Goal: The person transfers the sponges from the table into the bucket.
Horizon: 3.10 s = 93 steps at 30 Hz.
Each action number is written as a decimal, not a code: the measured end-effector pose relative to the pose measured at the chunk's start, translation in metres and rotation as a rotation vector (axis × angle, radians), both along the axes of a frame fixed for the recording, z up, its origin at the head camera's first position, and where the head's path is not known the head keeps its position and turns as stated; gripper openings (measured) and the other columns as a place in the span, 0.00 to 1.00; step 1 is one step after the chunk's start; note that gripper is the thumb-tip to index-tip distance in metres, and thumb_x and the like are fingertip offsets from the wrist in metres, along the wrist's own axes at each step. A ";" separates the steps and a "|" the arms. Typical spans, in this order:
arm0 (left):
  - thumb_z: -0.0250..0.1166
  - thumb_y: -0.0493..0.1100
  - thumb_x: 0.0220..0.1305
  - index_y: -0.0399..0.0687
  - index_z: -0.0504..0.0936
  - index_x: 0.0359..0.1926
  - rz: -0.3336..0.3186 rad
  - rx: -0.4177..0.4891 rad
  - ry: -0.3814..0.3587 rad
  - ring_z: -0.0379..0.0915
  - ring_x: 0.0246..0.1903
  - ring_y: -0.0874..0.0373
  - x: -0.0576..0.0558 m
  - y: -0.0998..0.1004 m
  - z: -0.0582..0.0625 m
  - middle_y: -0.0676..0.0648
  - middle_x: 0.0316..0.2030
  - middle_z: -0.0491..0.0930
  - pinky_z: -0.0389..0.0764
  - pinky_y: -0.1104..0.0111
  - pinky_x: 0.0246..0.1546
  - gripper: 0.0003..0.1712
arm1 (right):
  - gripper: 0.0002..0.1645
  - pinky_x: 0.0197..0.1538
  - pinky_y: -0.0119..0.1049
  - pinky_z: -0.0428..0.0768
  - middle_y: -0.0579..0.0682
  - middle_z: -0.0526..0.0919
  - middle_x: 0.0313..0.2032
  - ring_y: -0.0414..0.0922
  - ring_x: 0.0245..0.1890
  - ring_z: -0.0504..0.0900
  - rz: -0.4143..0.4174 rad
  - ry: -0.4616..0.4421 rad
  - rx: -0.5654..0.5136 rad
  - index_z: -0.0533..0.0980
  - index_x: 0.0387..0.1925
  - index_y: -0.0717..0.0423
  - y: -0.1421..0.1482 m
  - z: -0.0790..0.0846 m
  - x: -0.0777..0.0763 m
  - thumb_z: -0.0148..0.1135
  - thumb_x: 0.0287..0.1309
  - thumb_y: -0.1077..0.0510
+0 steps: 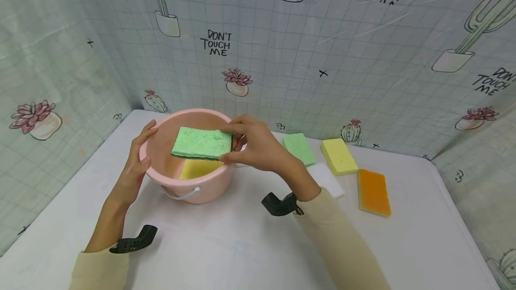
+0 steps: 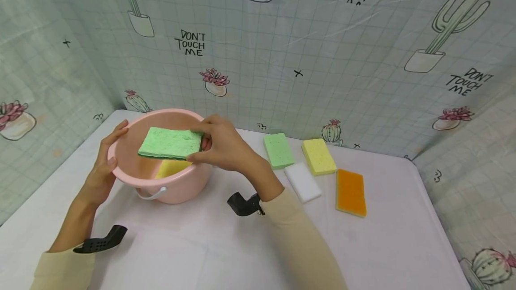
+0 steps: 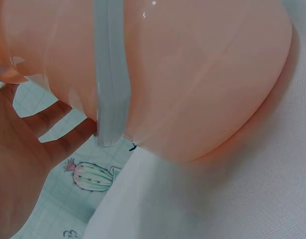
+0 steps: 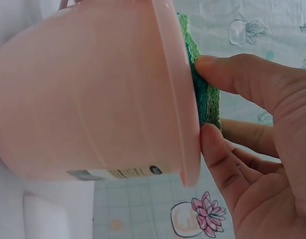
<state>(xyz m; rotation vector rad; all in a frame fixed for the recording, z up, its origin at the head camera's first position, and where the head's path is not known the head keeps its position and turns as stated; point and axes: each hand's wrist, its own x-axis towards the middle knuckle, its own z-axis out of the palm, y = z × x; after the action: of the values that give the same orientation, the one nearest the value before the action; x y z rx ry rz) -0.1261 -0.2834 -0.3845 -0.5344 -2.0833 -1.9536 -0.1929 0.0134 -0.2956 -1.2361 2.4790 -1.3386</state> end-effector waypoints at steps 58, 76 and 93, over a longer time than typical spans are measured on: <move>0.49 0.47 0.65 0.54 0.54 0.72 0.032 -0.038 0.000 0.30 0.72 0.54 0.001 -0.001 0.000 0.53 0.74 0.39 0.26 0.35 0.59 0.35 | 0.26 0.35 0.27 0.74 0.49 0.75 0.34 0.39 0.28 0.75 0.123 0.053 0.293 0.74 0.54 0.58 -0.047 0.006 0.001 0.68 0.56 0.54; 0.47 0.44 0.64 0.54 0.54 0.72 0.020 -0.040 -0.005 0.31 0.71 0.54 0.001 0.002 0.003 0.53 0.74 0.39 0.29 0.36 0.60 0.35 | 0.22 0.32 0.29 0.71 0.47 0.78 0.36 0.39 0.31 0.71 -0.020 0.106 0.212 0.76 0.56 0.56 -0.025 0.012 0.003 0.61 0.60 0.57; 0.48 0.44 0.64 0.55 0.54 0.72 0.036 -0.045 -0.024 0.32 0.71 0.54 0.002 0.001 0.002 0.54 0.74 0.39 0.31 0.40 0.62 0.35 | 0.16 0.40 0.29 0.79 0.48 0.80 0.47 0.37 0.32 0.75 -0.113 0.177 -0.089 0.80 0.50 0.58 0.014 -0.009 0.009 0.63 0.59 0.61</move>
<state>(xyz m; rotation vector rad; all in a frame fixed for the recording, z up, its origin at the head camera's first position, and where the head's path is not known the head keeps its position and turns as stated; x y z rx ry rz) -0.1237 -0.2825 -0.3821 -0.4810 -2.1409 -1.9070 -0.1834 0.0272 -0.3049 -1.3034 2.6734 -1.4390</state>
